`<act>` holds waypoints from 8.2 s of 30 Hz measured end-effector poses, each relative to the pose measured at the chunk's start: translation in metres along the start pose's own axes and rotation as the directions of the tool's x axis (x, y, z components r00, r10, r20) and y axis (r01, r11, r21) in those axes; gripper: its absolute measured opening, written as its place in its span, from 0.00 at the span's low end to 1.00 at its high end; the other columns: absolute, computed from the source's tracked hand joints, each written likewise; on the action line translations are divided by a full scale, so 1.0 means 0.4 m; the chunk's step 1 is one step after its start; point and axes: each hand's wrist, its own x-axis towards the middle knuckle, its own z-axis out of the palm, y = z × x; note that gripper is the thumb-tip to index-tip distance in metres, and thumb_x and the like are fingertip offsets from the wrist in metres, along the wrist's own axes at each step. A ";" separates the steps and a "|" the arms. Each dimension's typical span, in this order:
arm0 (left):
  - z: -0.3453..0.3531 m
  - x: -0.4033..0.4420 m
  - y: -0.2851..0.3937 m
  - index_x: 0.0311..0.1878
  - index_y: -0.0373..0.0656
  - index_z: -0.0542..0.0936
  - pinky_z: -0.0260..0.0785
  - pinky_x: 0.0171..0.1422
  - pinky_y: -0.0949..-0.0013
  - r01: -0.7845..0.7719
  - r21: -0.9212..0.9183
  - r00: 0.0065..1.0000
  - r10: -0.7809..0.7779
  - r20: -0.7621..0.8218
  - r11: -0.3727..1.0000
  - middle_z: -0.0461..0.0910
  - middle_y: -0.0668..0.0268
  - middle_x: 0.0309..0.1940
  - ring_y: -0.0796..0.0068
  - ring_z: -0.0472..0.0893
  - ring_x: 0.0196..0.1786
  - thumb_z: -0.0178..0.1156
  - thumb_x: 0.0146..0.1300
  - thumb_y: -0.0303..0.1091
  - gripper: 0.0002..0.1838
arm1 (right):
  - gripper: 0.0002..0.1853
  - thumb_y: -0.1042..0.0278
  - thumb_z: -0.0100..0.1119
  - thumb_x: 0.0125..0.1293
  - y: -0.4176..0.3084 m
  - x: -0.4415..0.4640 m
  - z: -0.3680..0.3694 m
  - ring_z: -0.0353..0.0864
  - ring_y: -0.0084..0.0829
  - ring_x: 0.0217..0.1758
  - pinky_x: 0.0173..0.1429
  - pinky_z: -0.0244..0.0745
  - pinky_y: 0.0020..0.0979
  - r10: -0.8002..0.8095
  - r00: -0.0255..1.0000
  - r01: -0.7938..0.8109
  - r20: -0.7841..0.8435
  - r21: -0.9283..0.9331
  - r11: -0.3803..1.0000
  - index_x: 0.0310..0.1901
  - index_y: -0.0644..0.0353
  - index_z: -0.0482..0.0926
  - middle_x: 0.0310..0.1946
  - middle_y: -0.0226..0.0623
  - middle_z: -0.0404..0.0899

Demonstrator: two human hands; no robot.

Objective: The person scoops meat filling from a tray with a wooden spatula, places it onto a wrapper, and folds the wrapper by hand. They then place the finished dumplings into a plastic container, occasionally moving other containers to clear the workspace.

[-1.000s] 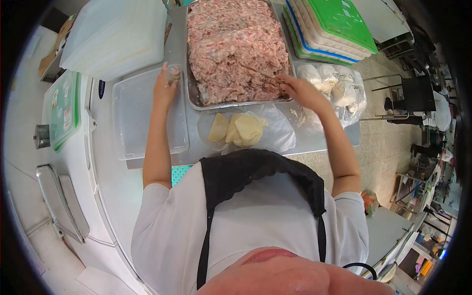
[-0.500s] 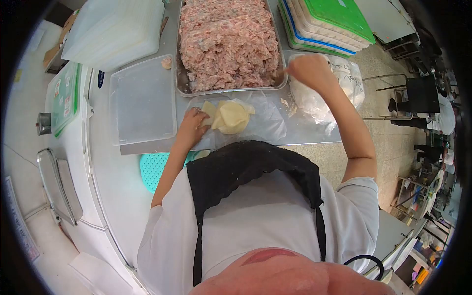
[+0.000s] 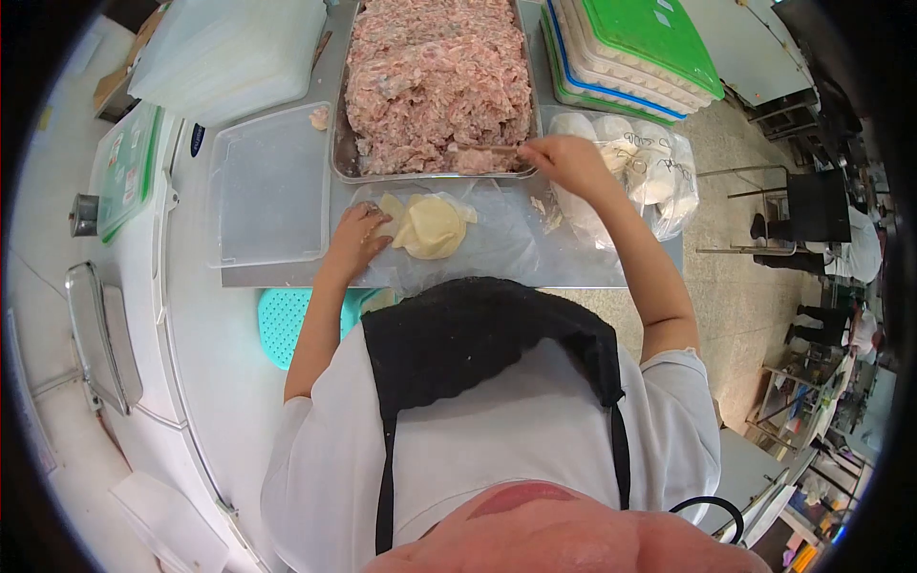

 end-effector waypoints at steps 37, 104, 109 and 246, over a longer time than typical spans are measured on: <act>-0.071 0.151 0.158 0.59 0.36 0.74 0.74 0.54 0.67 0.217 -0.965 0.907 -0.336 0.255 -0.145 0.79 0.61 0.47 0.72 0.80 0.48 0.54 0.69 0.31 0.18 | 0.15 0.55 0.52 0.64 -0.043 0.036 -0.037 0.83 0.47 0.32 0.36 0.76 0.48 0.128 0.958 -0.045 0.256 -0.307 0.951 0.33 0.57 0.83 0.28 0.45 0.82; -0.070 0.363 0.137 0.74 0.40 0.53 0.46 0.75 0.44 -0.139 -0.859 0.875 -0.468 0.126 -0.492 0.56 0.51 0.71 0.49 0.56 0.73 0.37 0.67 0.68 0.45 | 0.12 0.59 0.54 0.67 -0.174 0.039 -0.052 0.81 0.46 0.38 0.40 0.76 0.45 0.018 0.999 -0.020 -0.032 -0.047 0.999 0.46 0.55 0.80 0.33 0.42 0.81; -0.111 0.361 0.196 0.71 0.38 0.58 0.54 0.72 0.45 -0.103 -0.865 0.842 -0.505 0.187 -0.491 0.62 0.51 0.68 0.51 0.62 0.70 0.43 0.64 0.71 0.47 | 0.12 0.62 0.53 0.68 -0.199 0.045 -0.049 0.80 0.46 0.38 0.40 0.75 0.44 -0.006 0.998 0.007 -0.064 0.015 1.000 0.49 0.55 0.78 0.33 0.43 0.78; -0.172 0.320 -0.414 0.70 0.45 0.61 0.73 0.50 0.62 0.383 -0.022 0.786 -0.338 -0.517 0.923 0.81 0.53 0.46 0.57 0.82 0.47 0.67 0.57 0.35 0.39 | 0.18 0.67 0.58 0.69 -0.081 0.080 0.173 0.74 0.16 0.45 0.50 0.70 0.19 0.457 0.879 -0.375 0.138 0.791 0.483 0.56 0.67 0.77 0.46 0.29 0.80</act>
